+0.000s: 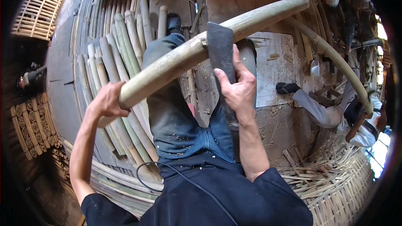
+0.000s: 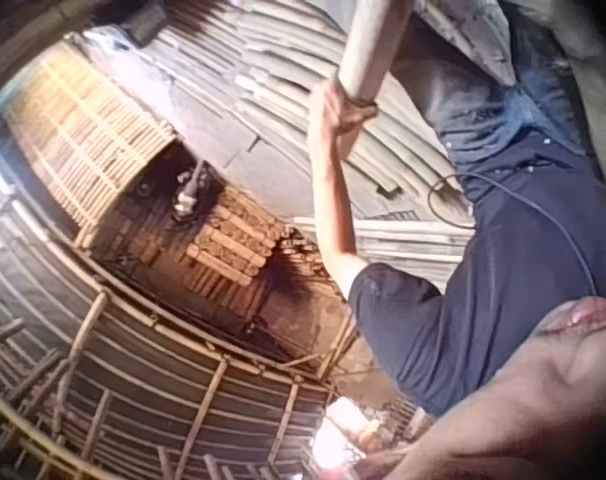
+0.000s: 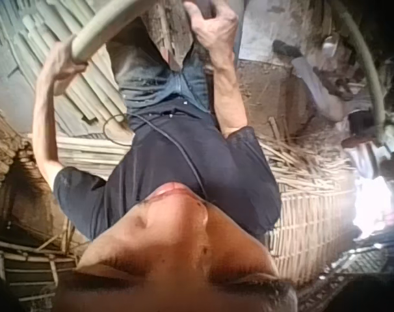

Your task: Scraping the surface and nodes of a bamboo pole using a machete.

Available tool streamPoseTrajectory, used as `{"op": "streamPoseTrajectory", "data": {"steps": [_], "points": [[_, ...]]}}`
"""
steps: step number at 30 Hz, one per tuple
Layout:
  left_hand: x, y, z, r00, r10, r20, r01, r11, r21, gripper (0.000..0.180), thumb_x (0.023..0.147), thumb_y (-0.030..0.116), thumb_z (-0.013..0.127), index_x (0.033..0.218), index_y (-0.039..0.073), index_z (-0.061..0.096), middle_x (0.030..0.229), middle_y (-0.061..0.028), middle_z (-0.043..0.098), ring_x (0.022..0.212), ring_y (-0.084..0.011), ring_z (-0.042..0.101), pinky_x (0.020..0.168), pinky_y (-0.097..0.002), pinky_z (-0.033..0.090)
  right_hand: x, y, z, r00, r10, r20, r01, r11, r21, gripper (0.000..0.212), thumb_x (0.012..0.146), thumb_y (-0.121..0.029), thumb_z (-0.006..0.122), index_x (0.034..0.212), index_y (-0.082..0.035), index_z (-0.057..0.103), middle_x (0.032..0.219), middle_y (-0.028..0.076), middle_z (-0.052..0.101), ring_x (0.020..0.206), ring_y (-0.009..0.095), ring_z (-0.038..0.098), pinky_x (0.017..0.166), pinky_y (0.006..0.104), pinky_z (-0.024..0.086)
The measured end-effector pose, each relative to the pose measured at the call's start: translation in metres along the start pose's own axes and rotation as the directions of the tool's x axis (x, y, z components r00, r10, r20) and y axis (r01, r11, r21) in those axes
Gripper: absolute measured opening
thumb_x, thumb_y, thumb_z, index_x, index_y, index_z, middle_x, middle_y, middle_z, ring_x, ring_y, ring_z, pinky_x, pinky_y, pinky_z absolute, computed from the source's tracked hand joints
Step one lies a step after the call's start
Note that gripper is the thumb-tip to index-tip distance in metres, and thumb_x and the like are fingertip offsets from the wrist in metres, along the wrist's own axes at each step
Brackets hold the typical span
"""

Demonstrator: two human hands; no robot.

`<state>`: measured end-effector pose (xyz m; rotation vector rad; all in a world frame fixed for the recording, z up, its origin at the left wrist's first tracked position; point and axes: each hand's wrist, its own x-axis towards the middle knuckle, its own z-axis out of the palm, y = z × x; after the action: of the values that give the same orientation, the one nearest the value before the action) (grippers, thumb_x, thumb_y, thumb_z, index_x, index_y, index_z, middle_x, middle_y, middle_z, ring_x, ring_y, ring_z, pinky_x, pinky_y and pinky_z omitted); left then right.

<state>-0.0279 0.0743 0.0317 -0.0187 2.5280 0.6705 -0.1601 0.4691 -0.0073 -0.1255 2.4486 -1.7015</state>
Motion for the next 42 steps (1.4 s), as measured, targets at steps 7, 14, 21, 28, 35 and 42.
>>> {"op": "streamPoseTrajectory", "data": {"steps": [7,14,21,28,35,42], "points": [[0.026,0.007,0.000,0.999,0.019,0.049,-0.024,0.995,0.100,0.067,0.054,0.030,0.091,0.109,0.002,0.065,0.086,-0.0223,0.071,0.083,-0.0442,0.072,0.081,-0.0507,0.058,0.032,0.021,-0.102,0.912,-0.057,-0.407,0.052,0.998,-0.023,0.063,0.099,-0.011,0.080,0.156,0.002,0.057,0.130,0.019,0.078,0.113,0.026,0.076,0.105,0.0386,0.058],[0.024,0.003,-0.006,0.998,0.039,0.045,-0.044,0.994,0.104,0.064,0.052,0.024,0.090,0.108,0.006,0.066,0.094,-0.0193,0.075,0.089,-0.0432,0.074,0.082,-0.0495,0.058,-0.015,-0.023,-0.023,0.996,-0.064,-0.063,0.060,0.996,-0.070,0.075,0.096,-0.010,0.081,0.163,-0.002,0.050,0.127,0.023,0.079,0.109,0.026,0.079,0.102,0.0360,0.060],[0.026,0.012,0.001,0.989,0.075,-0.127,-0.053,0.984,0.169,0.070,0.055,0.030,0.094,0.115,0.007,0.066,0.096,-0.0183,0.075,0.092,-0.0402,0.075,0.084,-0.0491,0.059,-0.028,0.027,-0.065,0.988,0.131,-0.087,-0.105,0.962,0.253,0.050,0.096,-0.005,0.084,0.139,0.010,0.063,0.106,0.013,0.081,0.089,0.011,0.074,0.078,0.0251,0.059],[-0.011,-0.020,0.052,0.766,0.108,-0.634,0.096,0.955,0.280,0.076,0.060,0.034,0.100,0.125,0.009,0.068,0.108,-0.0146,0.076,0.101,-0.0366,0.074,0.090,-0.0477,0.060,-0.084,0.050,-0.086,0.947,0.207,0.245,-0.248,0.957,0.151,0.052,0.087,-0.018,0.093,0.123,0.007,0.066,0.102,0.012,0.079,0.087,0.015,0.074,0.081,0.0305,0.060],[-0.020,-0.038,0.049,0.752,0.081,-0.654,0.134,0.953,0.273,0.074,0.062,0.032,0.098,0.126,0.009,0.068,0.111,-0.0142,0.076,0.102,-0.0357,0.075,0.090,-0.0479,0.059,-0.104,0.068,-0.105,0.889,0.278,0.365,-0.333,0.938,0.097,0.081,0.091,-0.007,0.088,0.158,0.011,0.046,0.108,0.012,0.078,0.095,0.015,0.074,0.084,0.0298,0.061],[-0.028,-0.039,0.047,0.791,0.035,-0.611,0.163,0.950,0.266,0.078,0.063,0.033,0.098,0.130,0.008,0.067,0.114,-0.0134,0.075,0.103,-0.0345,0.075,0.091,-0.0472,0.060,-0.106,0.045,-0.107,0.826,0.332,0.456,-0.559,0.594,0.579,0.070,0.098,-0.004,0.079,0.158,0.007,0.045,0.093,0.010,0.075,0.082,0.017,0.074,0.076,0.0337,0.064]]}}
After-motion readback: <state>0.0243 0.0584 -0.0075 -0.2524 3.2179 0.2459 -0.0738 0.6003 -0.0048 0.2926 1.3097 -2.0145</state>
